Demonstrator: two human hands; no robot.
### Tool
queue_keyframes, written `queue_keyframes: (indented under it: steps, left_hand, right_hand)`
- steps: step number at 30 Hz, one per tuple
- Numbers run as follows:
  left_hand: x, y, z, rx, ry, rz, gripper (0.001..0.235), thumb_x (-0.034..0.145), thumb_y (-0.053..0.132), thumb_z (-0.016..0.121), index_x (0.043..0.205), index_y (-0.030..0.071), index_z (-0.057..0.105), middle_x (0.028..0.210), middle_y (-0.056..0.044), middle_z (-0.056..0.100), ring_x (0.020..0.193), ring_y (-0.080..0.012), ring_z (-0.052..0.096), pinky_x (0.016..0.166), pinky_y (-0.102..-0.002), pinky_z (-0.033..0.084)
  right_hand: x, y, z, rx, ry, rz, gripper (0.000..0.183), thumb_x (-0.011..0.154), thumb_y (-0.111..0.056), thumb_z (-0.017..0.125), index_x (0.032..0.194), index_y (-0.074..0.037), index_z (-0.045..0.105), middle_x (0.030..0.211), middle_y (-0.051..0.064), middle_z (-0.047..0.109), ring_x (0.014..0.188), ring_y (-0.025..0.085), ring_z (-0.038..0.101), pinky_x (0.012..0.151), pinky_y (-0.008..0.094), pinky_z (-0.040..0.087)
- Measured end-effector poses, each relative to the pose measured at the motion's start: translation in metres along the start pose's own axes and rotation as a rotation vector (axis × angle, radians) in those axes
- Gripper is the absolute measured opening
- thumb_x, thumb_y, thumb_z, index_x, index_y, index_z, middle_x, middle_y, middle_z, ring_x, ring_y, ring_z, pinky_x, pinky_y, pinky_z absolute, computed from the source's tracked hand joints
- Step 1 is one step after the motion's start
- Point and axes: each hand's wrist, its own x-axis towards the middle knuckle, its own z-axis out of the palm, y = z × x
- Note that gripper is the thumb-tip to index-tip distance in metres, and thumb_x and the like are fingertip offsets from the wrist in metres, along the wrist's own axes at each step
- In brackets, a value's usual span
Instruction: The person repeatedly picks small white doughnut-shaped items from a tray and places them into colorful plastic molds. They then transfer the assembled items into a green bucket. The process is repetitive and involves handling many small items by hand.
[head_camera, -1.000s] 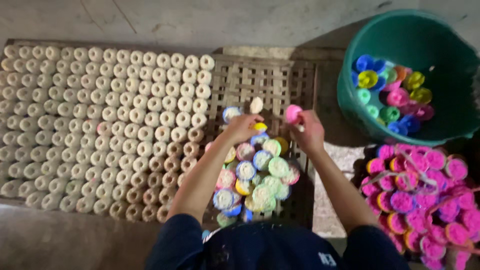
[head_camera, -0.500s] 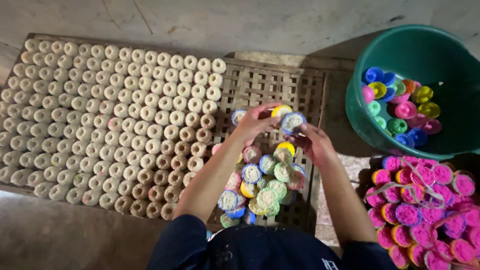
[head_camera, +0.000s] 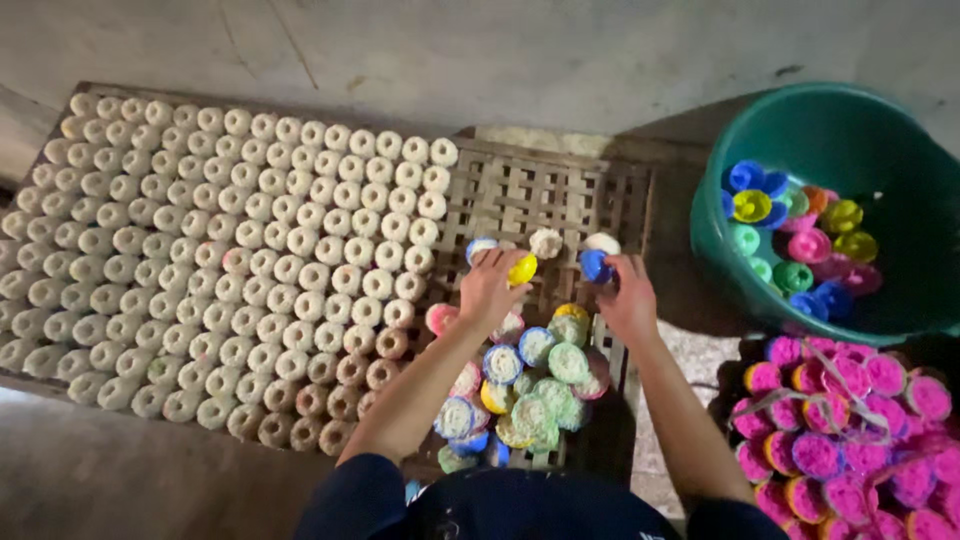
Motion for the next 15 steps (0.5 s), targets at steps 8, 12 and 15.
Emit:
queue_keyframes:
  steps: [8,12,15]
  left_hand:
    - [-0.001,0.015,-0.010,-0.148,0.022,-0.168,0.058,0.070,0.031,0.090,0.122,0.022,0.066,0.106,-0.005,0.070,0.104,-0.0288,0.066,0.087,-0.043,0.055]
    - [0.000,0.032,-0.019,-0.267,0.160,-0.111,0.062,0.071,0.029,0.092,0.124,0.015,0.064,0.109,-0.007,0.071,0.103,-0.0273,0.067,0.088,-0.041,0.055]
    - [0.003,0.057,-0.026,-0.378,0.091,-0.139,0.066,0.068,0.029,0.092,0.126,0.013,0.064,0.113,-0.008,0.069,0.104,-0.0247,0.070,0.087,-0.038,0.058]
  right_hand:
    - [-0.005,-0.014,0.007,0.089,0.030,0.120,0.043,0.080,-0.021,0.083,0.116,-0.006,0.063,0.095,0.016,0.061,0.078,0.031,0.062,0.069,0.040,0.051]
    - [-0.014,-0.016,0.006,0.356,-0.121,0.359,0.042,0.086,-0.020,0.079,0.124,-0.009,0.065,0.108,0.010,0.068,0.088,0.025,0.069,0.073,0.039,0.054]
    - [-0.004,-0.019,0.008,1.281,-0.159,0.629,0.042,0.092,-0.018,0.070,0.132,-0.011,0.059,0.116,0.007,0.070,0.097,0.021,0.072,0.077,0.039,0.058]
